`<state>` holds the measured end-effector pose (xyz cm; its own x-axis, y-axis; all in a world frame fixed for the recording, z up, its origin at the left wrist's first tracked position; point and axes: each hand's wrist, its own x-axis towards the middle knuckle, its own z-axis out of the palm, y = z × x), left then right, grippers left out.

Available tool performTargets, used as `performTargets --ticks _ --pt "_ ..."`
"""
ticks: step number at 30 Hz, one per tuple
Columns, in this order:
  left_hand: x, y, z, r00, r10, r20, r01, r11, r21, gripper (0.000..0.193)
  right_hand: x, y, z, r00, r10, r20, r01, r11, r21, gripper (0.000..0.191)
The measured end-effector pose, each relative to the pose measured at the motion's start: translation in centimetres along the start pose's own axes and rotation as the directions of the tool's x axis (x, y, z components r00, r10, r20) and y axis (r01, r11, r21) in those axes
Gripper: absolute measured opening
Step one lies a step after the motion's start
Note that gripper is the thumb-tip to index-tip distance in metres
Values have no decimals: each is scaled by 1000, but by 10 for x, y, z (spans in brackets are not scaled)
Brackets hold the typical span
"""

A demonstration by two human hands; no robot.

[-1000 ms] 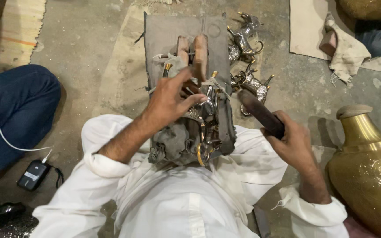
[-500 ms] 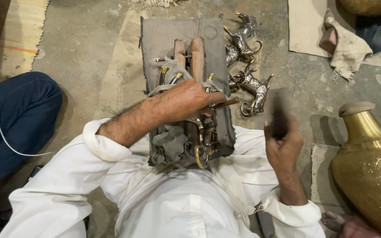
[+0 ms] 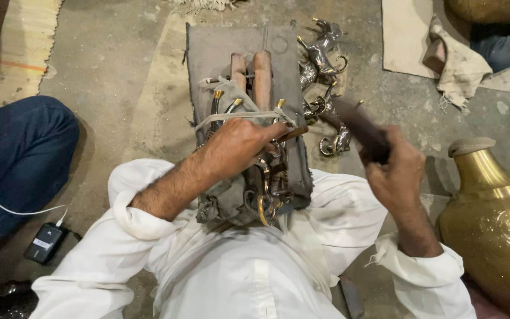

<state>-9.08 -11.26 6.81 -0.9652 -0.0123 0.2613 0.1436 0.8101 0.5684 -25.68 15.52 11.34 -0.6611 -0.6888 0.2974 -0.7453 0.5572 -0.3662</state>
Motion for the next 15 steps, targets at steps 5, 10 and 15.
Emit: performTargets --ticks 5,10,15 --pt "-16 4 5 977 -42 -207 35 999 -39 36 20 -13 -11 972 -233 -11 233 971 -48 35" --pt "-36 8 22 870 -150 -469 44 972 -230 29 34 -20 -20 974 -220 -43 218 974 -61 33" --pt "-43 12 36 821 -282 -497 165 950 -267 30 43 -35 -15 923 -343 -173 346 938 -12 34"
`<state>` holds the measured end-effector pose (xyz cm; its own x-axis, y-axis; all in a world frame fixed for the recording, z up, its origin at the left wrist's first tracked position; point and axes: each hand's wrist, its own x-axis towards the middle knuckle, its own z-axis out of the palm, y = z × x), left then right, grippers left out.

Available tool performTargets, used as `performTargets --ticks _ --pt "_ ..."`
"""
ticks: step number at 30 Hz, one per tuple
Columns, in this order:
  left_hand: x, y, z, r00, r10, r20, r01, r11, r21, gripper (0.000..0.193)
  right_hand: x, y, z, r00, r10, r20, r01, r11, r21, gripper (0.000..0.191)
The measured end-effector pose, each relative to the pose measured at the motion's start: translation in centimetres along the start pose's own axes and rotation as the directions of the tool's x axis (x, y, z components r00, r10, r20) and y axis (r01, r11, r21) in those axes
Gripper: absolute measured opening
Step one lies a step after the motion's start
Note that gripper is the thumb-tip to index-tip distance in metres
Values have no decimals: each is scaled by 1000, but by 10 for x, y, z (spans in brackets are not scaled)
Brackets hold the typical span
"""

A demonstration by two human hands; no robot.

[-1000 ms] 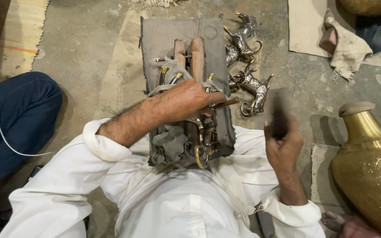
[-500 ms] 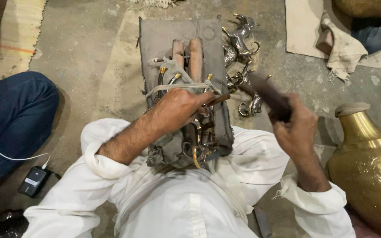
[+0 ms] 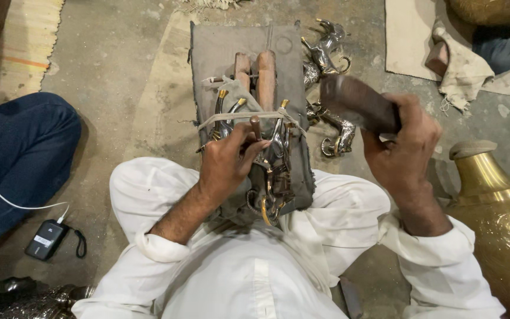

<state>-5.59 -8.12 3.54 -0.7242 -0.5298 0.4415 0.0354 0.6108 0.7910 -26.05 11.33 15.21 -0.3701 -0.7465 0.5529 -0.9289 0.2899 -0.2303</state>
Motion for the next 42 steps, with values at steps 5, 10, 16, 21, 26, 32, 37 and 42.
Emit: performTargets --ticks 5,10,16,21,26,32,37,42 --pt "-3 5 0 991 127 -32 -126 991 53 26 22 -10 -4 964 -158 216 202 959 -201 25" --pt "6 7 0 994 79 73 -85 993 81 26 33 -15 -20 922 -103 372 204 948 -244 32" --pt "13 7 -2 988 83 133 -98 988 117 31 29 -12 -23 925 127 358 -59 979 -195 27" --pt "18 7 0 976 82 202 -106 988 112 27 16 -2 -21 948 208 242 -222 975 31 26" --pt "23 4 -4 975 123 184 -130 991 25 35 -3 11 -11 838 217 500 -45 942 -333 40" --pt "57 -5 -15 924 151 351 -117 986 -115 38 -52 41 14 724 336 602 -533 826 181 42" --pt "83 -3 -4 763 211 611 -291 956 32 47 -95 46 49 770 443 460 -607 731 312 31" --pt "89 1 -7 705 137 696 -273 958 88 46 -100 34 50 850 508 135 -519 768 375 34"
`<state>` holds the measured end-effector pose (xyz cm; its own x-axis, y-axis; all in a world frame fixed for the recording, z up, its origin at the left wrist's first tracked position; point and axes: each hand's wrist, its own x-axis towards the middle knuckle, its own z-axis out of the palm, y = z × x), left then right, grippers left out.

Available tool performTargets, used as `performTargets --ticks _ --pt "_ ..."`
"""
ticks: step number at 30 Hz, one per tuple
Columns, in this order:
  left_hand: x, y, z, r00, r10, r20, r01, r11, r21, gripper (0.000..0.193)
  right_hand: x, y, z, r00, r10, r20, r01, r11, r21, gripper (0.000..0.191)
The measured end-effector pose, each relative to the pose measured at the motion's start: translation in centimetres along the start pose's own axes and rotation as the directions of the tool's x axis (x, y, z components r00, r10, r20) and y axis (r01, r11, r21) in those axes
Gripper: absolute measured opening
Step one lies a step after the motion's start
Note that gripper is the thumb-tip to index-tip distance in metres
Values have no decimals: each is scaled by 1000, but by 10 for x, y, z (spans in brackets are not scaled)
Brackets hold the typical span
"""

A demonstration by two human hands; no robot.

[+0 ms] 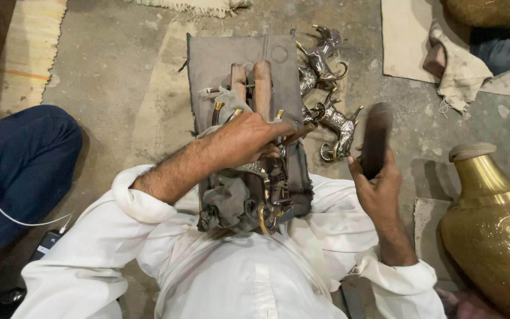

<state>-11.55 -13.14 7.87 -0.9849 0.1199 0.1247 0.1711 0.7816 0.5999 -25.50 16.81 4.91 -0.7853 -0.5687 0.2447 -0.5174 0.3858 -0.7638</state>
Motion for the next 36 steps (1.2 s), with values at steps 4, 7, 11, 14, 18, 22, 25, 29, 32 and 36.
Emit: performTargets --ticks 4,7,11,14,18,22,25,29,32,36 --pt "-1 5 1 999 -35 -15 35 999 38 44 15 -21 -22 976 -169 140 218 833 -508 37" --pt "-5 8 5 996 -49 -77 52 998 35 39 25 -37 -27 968 -136 209 221 854 -471 41" --pt "-14 10 14 977 -110 -183 109 994 -14 36 47 -52 -32 970 -26 242 140 872 -469 35" --pt "-20 10 20 954 -146 -262 142 989 -34 37 63 -59 -28 947 -121 298 274 790 -548 34" --pt "-29 16 33 890 -164 -426 151 987 -63 35 81 -74 -24 967 -142 210 205 926 -317 35" --pt "-37 19 40 858 -285 -428 246 958 -144 34 91 -94 -24 891 -279 359 448 671 -591 36" --pt "-42 21 45 793 -205 -573 119 976 -185 35 97 -106 -23 906 -255 339 412 717 -562 30" --pt "-51 19 54 753 -264 -602 148 961 -235 33 98 -113 -23 801 -348 487 598 509 -619 32" --pt "-53 18 61 704 -353 -617 209 932 -295 31 98 -112 -23 794 -470 386 607 571 -553 31" --pt "-56 22 67 673 -328 -663 226 945 -237 30 100 -114 -19 843 -514 161 535 771 -346 32"
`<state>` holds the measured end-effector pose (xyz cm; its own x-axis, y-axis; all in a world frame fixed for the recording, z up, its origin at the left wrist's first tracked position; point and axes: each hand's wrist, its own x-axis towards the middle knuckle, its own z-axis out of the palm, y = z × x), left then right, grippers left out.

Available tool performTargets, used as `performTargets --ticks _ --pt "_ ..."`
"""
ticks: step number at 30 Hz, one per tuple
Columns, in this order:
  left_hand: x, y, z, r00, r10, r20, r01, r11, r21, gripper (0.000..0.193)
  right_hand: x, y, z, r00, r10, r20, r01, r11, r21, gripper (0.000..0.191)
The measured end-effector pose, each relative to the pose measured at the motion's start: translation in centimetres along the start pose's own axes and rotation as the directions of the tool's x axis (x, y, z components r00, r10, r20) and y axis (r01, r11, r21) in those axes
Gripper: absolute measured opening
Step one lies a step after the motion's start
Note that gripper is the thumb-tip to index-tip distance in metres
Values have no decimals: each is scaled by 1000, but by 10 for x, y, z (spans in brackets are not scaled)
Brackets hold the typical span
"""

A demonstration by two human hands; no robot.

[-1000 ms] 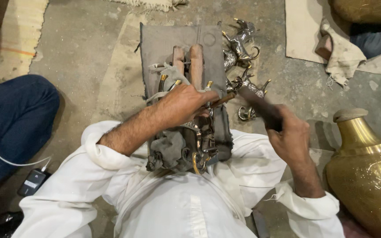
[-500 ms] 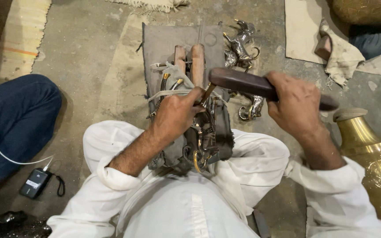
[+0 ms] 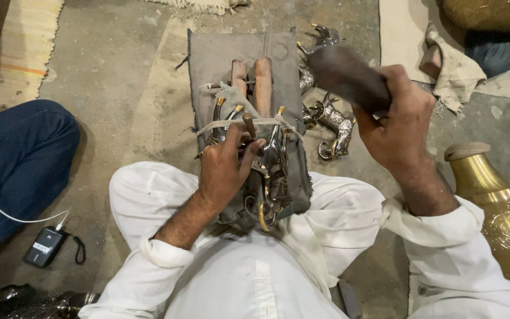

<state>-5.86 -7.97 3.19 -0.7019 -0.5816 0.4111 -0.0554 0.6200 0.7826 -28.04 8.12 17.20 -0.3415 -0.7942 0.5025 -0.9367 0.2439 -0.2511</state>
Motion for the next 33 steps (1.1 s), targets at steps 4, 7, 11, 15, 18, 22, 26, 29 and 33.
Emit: performTargets --ticks 4,7,11,15,18,22,26,29,33 --pt "1 4 2 995 -23 98 19 999 34 28 10 -6 1 979 -172 107 184 976 -113 21" --pt "5 7 1 996 28 88 -33 998 47 27 16 -10 -2 940 -182 289 265 923 -280 23" --pt "12 5 -2 992 7 124 -10 1000 20 43 19 -11 -7 937 -71 343 199 914 -353 29" --pt "17 4 3 990 8 140 -15 999 51 41 14 -6 -8 929 260 262 -221 960 -170 33" --pt "18 1 1 995 65 77 -63 997 -38 33 -1 0 -5 879 107 465 71 934 -349 39" --pt "35 -9 -11 955 -274 116 296 915 -273 28 -30 18 1 813 264 519 -96 940 -328 41" --pt "63 -15 -21 965 0 263 85 946 -313 37 -70 41 25 758 317 570 -519 822 233 48" --pt "80 -10 -16 851 240 467 -168 967 -192 43 -104 53 48 714 387 584 -675 602 427 55" --pt "93 -6 -12 711 316 629 -324 940 -107 50 -137 53 71 831 413 371 -535 775 335 35"
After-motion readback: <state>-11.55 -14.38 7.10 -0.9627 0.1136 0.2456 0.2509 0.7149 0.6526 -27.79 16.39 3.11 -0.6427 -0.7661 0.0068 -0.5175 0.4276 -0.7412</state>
